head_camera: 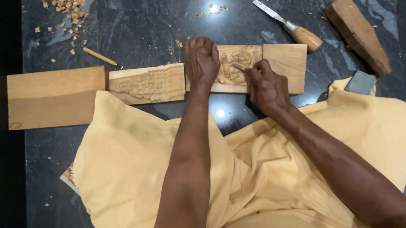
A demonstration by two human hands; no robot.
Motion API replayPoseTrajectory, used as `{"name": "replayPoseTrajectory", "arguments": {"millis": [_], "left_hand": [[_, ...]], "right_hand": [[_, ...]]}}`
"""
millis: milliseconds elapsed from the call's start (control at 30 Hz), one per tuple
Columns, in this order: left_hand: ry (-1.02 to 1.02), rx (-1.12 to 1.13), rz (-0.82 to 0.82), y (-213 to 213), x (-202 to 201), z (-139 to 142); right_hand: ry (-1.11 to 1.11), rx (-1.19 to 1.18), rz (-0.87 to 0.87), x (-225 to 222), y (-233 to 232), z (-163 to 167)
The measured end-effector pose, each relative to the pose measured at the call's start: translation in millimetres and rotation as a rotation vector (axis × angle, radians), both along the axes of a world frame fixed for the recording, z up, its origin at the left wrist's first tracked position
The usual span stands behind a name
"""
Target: The person carves a design into a rectangular wooden plank using a chisel and a wooden mallet. They repeatedly strike the chisel to remove wood shavings and refine the pattern.
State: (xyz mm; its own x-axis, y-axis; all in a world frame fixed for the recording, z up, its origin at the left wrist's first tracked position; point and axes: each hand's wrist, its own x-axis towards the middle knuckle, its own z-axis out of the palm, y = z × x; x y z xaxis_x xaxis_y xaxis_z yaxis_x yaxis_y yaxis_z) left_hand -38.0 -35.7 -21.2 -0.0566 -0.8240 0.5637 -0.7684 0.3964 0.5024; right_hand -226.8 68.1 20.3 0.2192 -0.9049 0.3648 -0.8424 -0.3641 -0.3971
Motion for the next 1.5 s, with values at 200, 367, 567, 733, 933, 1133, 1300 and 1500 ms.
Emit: {"name": "replayPoseTrajectory", "arguments": {"millis": [200, 367, 567, 733, 933, 1133, 1300, 1500], "left_hand": [[0.133, 0.041, -0.057, 0.7, 0.9, -0.8], [0.110, 0.071, -0.042, 8.2, -2.3, 0.5], [0.110, 0.017, -0.057, 17.3, -4.9, 6.0], [0.120, 0.092, -0.045, 20.6, -4.1, 7.8], [0.135, 0.066, -0.074, 19.9, 0.5, 5.9], [0.129, 0.084, -0.060, 20.5, 2.0, 7.6], [0.137, 0.082, -0.058, 19.3, 1.2, 9.7], [0.148, 0.101, -0.055, 20.8, -0.6, 10.2]], "right_hand": [[0.075, 0.012, -0.015, 3.0, -3.3, -2.6], [0.018, -0.095, 0.062, -6.6, -11.7, 7.8], [-0.003, -0.039, 0.176, -14.3, -28.6, 27.3], [-0.018, 0.061, 0.304, -21.9, -37.4, 41.7], [-0.123, 0.272, 0.449, -43.9, -55.8, 51.9], [-0.105, 0.080, 0.229, -38.8, -19.5, 28.0], [-0.033, 0.006, 0.167, -20.9, -12.4, 14.4], [-0.039, 0.009, 0.067, -10.3, -2.1, 14.2]]}}
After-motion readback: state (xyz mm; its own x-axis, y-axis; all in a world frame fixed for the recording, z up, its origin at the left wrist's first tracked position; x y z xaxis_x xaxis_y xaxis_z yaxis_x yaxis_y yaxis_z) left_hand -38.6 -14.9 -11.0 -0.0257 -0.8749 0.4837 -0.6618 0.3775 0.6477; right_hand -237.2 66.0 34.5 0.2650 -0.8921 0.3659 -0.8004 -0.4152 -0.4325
